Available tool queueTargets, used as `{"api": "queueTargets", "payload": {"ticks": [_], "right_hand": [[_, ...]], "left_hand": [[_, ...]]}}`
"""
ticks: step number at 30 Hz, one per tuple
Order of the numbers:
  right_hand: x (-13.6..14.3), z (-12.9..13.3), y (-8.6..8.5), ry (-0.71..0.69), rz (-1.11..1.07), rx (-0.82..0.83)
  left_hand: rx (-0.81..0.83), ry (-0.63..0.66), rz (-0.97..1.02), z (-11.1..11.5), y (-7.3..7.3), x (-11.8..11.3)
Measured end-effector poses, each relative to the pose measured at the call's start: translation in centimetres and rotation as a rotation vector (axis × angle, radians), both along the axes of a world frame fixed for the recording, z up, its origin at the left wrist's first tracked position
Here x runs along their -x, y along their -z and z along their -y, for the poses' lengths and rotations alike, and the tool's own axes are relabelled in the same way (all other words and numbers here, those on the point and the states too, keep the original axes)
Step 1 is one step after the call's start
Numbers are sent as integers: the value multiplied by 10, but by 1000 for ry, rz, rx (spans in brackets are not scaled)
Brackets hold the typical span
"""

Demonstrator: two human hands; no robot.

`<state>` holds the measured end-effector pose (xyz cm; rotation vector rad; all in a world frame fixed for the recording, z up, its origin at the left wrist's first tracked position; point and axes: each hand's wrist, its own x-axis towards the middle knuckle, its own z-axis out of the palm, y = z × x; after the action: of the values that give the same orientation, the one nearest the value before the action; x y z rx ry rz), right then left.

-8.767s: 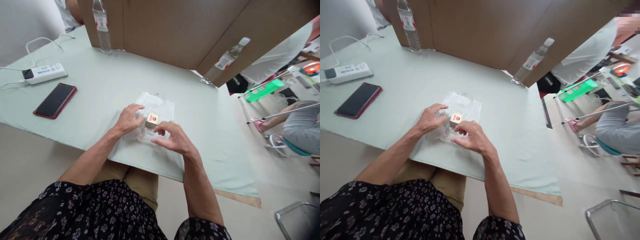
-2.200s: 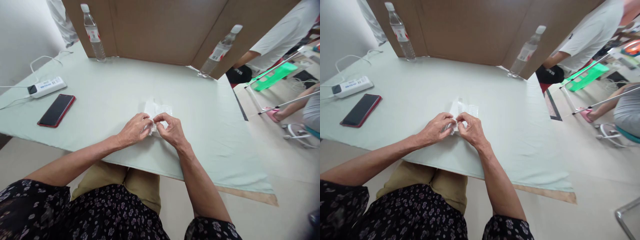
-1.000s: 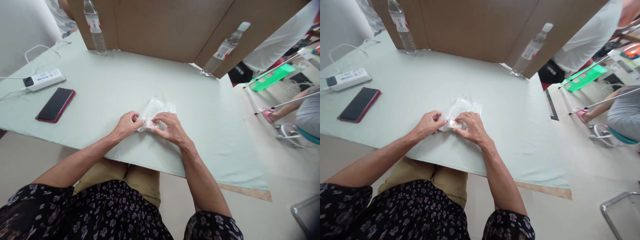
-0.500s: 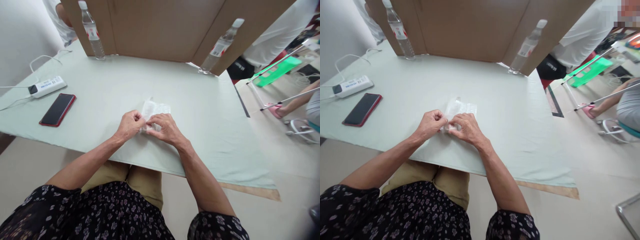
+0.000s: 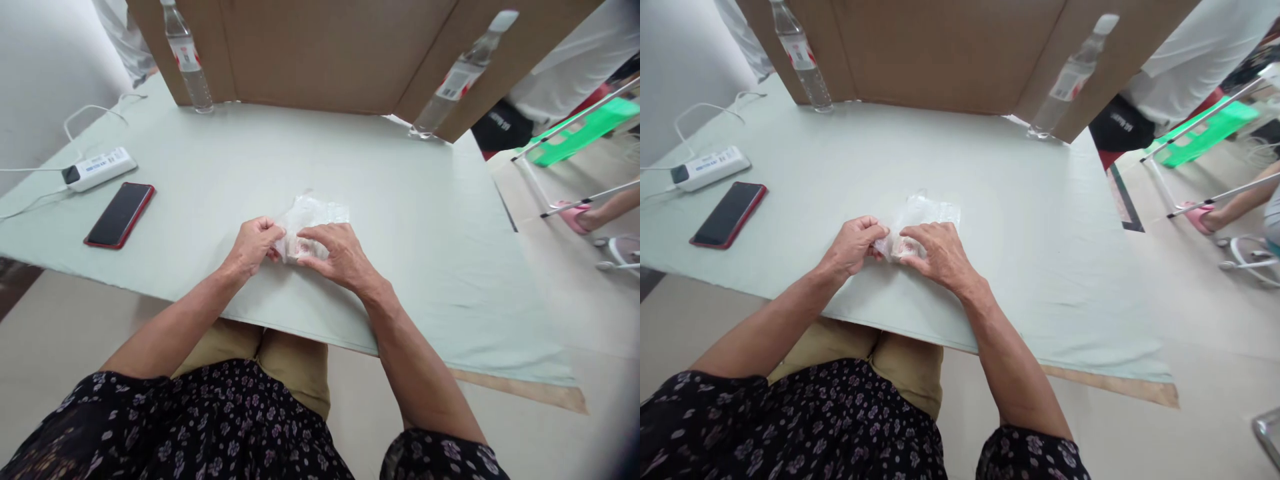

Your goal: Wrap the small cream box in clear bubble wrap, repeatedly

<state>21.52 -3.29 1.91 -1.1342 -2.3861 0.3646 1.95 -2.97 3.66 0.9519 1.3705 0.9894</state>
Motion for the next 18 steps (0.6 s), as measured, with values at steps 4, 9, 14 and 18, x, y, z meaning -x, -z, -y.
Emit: {"api": "queueTargets", "payload": {"ticks": [4, 9, 14, 18], "right_hand": [[2, 3, -4, -64, 163, -63], [7, 9, -5, -54, 235, -137], [9, 8, 1, -33, 156, -210], [7, 7, -1, -49, 43, -168]], "left_hand": [[-6, -30, 47, 1, 0, 5], [-127, 59, -20, 0, -1, -1], [-153, 160, -55, -3, 2, -4], [-128, 214, -88, -2, -4, -6]]}}
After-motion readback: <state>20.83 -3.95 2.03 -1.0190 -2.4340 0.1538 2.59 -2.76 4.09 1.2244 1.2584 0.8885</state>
